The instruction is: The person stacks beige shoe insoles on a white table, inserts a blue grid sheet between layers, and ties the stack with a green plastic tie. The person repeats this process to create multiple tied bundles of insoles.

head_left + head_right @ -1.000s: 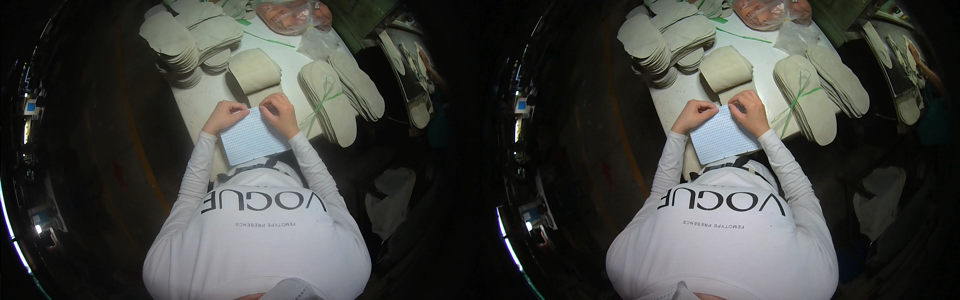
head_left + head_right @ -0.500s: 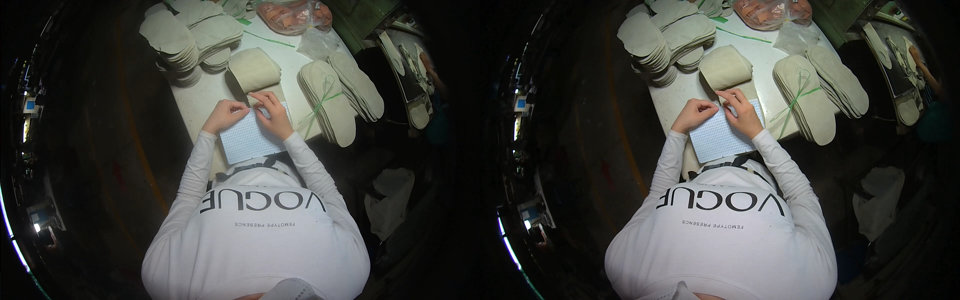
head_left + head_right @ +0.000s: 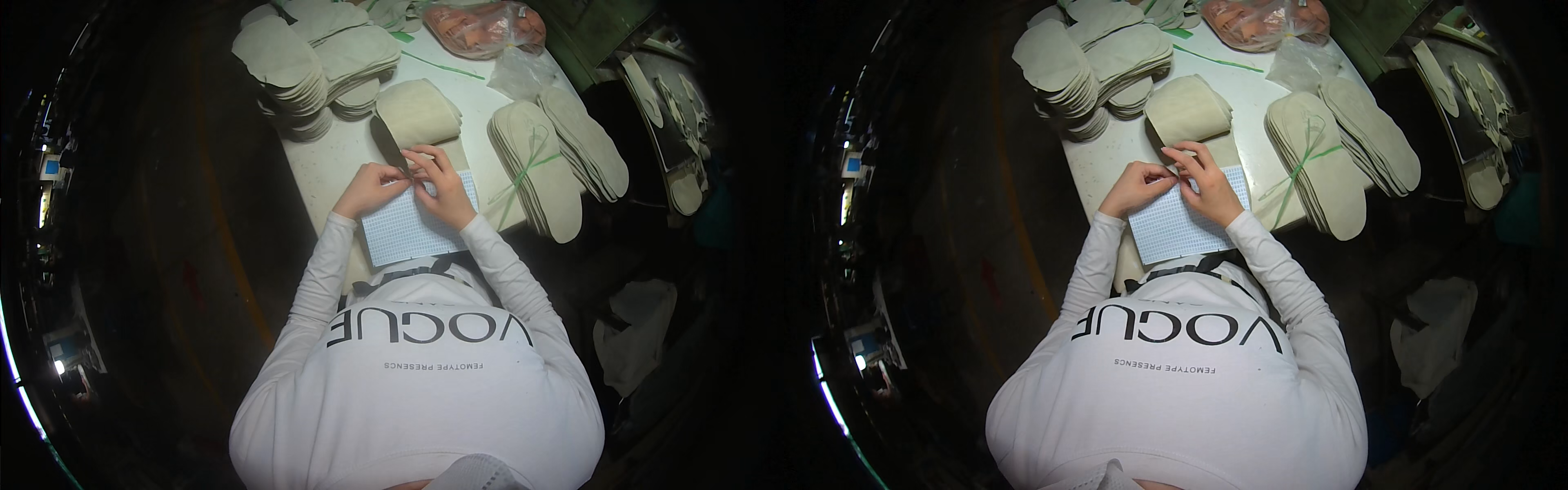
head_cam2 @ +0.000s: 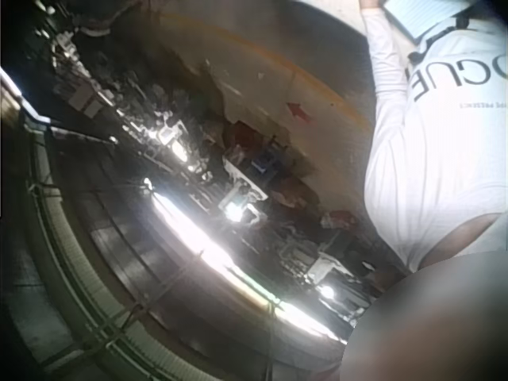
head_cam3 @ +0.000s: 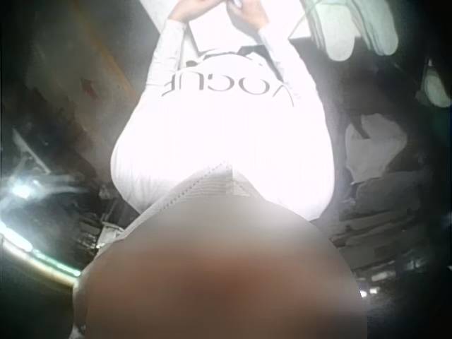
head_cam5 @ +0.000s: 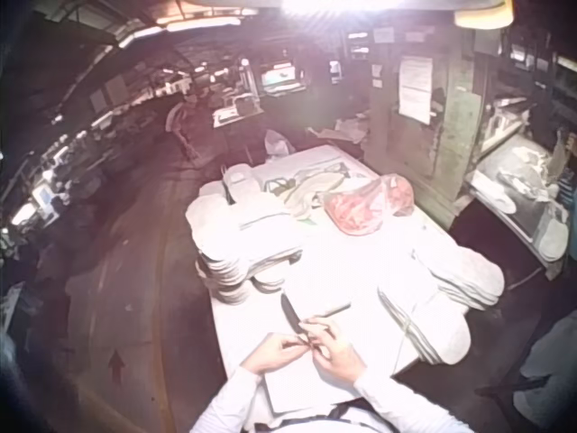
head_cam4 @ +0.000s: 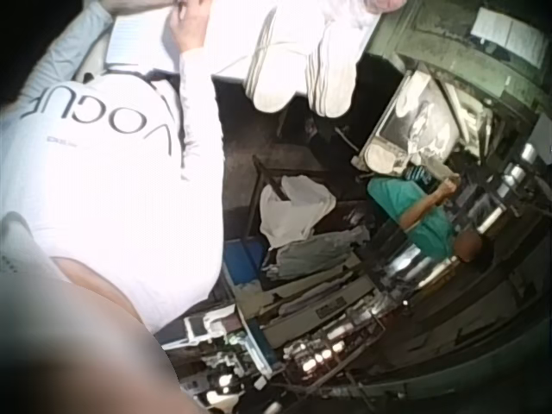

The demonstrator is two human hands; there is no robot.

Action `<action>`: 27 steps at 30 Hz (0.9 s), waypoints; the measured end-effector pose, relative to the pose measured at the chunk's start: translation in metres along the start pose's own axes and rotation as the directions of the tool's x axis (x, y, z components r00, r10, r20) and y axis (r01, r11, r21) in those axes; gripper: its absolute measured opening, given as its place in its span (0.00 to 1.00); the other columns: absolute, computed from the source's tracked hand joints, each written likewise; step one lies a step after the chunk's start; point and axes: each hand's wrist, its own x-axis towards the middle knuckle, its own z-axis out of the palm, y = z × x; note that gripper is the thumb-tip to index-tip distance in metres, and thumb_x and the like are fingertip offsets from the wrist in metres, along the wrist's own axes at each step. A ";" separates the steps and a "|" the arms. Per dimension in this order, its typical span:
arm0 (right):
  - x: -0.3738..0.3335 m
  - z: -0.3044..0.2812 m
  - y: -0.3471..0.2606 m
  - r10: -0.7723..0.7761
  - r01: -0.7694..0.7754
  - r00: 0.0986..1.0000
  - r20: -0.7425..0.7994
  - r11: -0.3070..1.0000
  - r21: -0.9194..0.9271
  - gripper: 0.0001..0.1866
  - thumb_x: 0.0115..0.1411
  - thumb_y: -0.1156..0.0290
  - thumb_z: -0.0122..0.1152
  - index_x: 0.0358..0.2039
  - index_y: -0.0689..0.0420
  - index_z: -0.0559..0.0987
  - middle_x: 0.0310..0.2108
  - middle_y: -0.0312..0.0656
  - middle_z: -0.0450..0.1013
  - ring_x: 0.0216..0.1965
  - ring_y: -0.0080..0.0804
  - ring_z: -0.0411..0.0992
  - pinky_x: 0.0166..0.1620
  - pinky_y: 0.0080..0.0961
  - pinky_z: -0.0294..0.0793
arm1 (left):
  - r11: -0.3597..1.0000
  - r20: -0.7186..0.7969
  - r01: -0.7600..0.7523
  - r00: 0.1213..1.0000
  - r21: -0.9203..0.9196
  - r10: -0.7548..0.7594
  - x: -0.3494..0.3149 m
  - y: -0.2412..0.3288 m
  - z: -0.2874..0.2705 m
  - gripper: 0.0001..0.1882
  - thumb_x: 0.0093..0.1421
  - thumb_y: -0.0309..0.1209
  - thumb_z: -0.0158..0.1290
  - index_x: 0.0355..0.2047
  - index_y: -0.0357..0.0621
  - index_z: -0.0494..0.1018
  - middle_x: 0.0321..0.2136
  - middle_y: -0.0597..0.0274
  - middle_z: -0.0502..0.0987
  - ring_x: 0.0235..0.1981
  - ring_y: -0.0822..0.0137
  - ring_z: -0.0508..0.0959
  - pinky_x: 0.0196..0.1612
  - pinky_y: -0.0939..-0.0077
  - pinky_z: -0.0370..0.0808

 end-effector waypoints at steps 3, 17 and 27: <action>0.000 0.001 0.000 0.049 -0.046 0.998 -0.048 0.997 0.059 0.32 0.49 0.90 0.56 0.56 0.53 0.71 0.53 0.43 0.63 0.42 0.32 0.75 0.44 0.25 0.80 | 1.000 0.004 0.022 1.000 -0.013 -0.022 -0.001 0.002 0.000 0.09 0.59 0.28 0.57 0.35 0.32 0.80 0.26 0.64 0.81 0.29 0.78 0.76 0.34 0.81 0.74; 0.002 -0.036 0.027 0.544 -0.535 0.838 -0.044 0.835 0.127 0.13 0.54 0.78 0.64 0.42 0.55 0.81 0.44 0.35 0.74 0.43 0.19 0.72 0.39 0.18 0.73 | 0.951 -0.394 0.264 0.867 -0.160 -0.306 -0.071 -0.069 -0.081 0.10 0.62 0.29 0.56 0.36 0.33 0.79 0.29 0.64 0.81 0.29 0.78 0.77 0.35 0.83 0.73; 0.005 -0.018 0.029 -0.137 0.153 0.988 0.073 0.776 -0.612 0.04 0.48 0.74 0.66 0.24 0.56 0.78 0.34 0.36 0.71 0.40 0.37 0.70 0.39 0.32 0.73 | 0.762 -0.734 0.250 0.553 0.598 0.394 -0.060 -0.047 -0.022 0.14 0.55 0.25 0.57 0.44 0.42 0.78 0.44 0.55 0.76 0.45 0.55 0.75 0.50 0.64 0.71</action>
